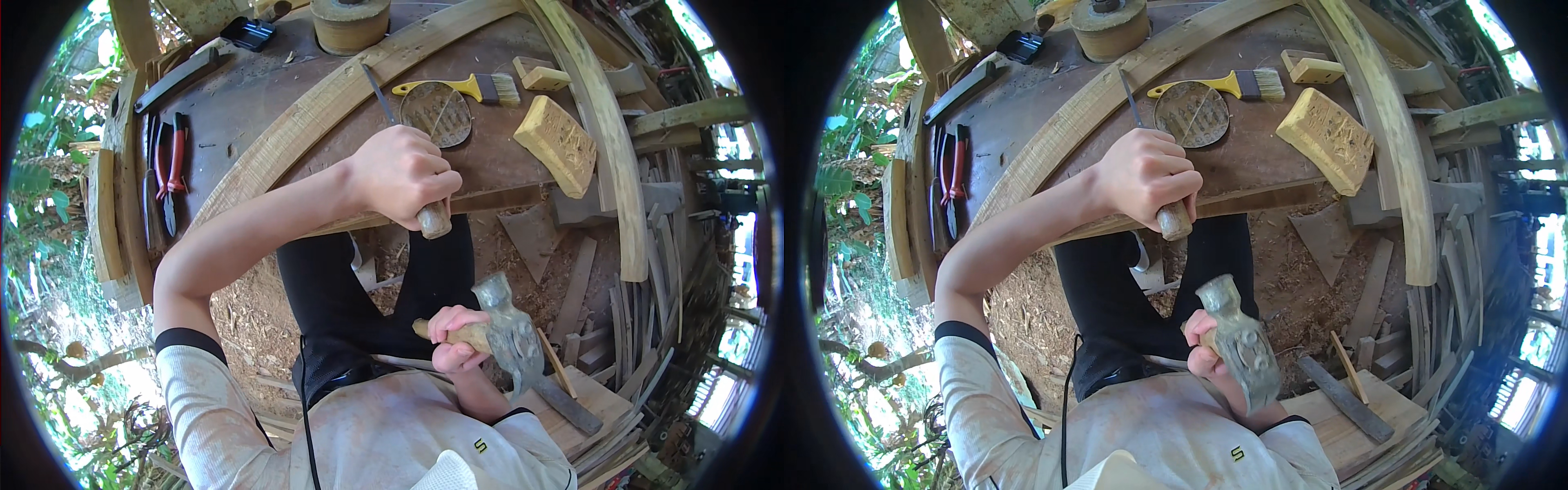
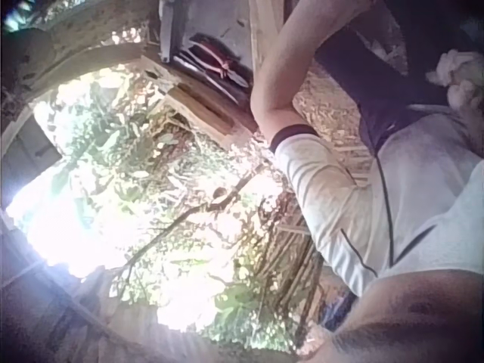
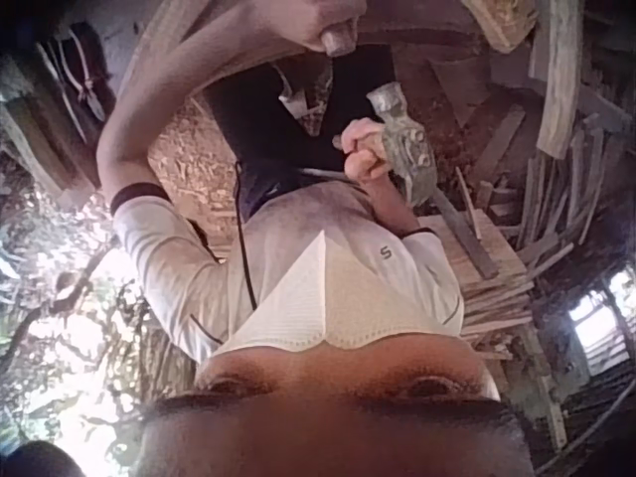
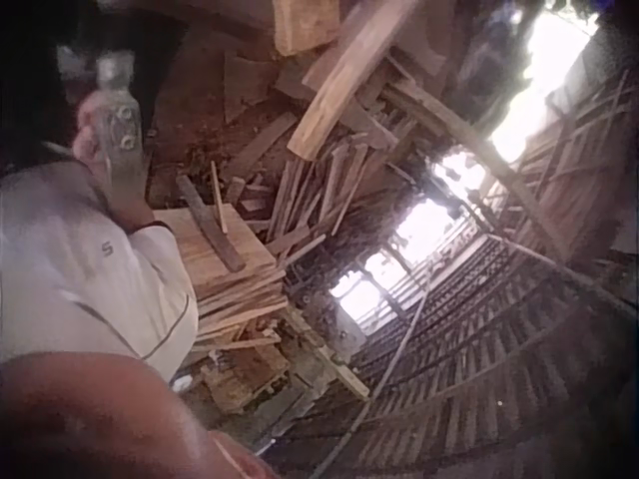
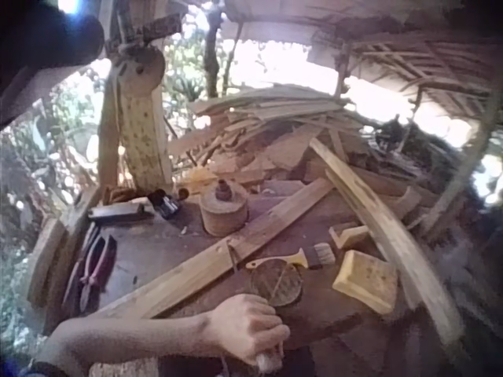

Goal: The person uses a hammer and chisel to carve a groove into a long wooden plank, then smooths the plank with sandpaper. The work is performed at a cluttered outdoor workbench with various tools visible.

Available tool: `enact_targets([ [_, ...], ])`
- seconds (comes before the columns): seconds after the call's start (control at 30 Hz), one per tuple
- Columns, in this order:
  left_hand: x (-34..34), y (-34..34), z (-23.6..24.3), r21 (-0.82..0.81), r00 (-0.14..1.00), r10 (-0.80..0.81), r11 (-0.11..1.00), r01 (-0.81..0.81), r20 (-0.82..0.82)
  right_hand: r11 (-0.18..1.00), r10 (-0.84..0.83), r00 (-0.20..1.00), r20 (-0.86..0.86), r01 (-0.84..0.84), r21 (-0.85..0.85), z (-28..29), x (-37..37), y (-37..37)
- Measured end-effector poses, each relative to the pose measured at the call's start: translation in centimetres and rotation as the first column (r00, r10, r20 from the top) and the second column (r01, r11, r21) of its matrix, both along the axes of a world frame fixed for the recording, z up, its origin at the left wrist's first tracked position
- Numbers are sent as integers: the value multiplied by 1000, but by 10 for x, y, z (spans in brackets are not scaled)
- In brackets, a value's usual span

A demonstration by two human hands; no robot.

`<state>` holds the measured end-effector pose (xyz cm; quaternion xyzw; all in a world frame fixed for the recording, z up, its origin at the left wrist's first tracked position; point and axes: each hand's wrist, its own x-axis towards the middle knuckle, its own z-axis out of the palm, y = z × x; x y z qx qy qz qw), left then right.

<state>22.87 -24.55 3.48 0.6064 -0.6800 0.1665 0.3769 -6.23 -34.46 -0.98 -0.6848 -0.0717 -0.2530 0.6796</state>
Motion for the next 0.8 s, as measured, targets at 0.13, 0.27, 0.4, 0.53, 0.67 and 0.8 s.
enact_targets([
  [0.13,0,0,1,-8,1000,-19,1000,19,-15,998,-2,998,-67,7,70,-3,5,7],
  [0.27,1,2,2,21,1000,-5,1000,4,9,998,2,998,-64,2,68,-5,6,7],
  [0.4,2,3,2,42,1000,-11,999,11,3,1000,9,999,-45,-8,21,-5,9,5],
  [0.53,2,2,3,51,1000,-15,999,15,-7,1000,15,999,-31,-15,-4,-9,6,4],
  [0.67,4,2,6,77,1000,-20,997,21,-21,999,-7,973,230,15,-33,-14,15,2],
  [0.8,5,8,9,87,999,-12,996,16,-46,858,-84,996,-35,55,-510,-13,7,-12],
])
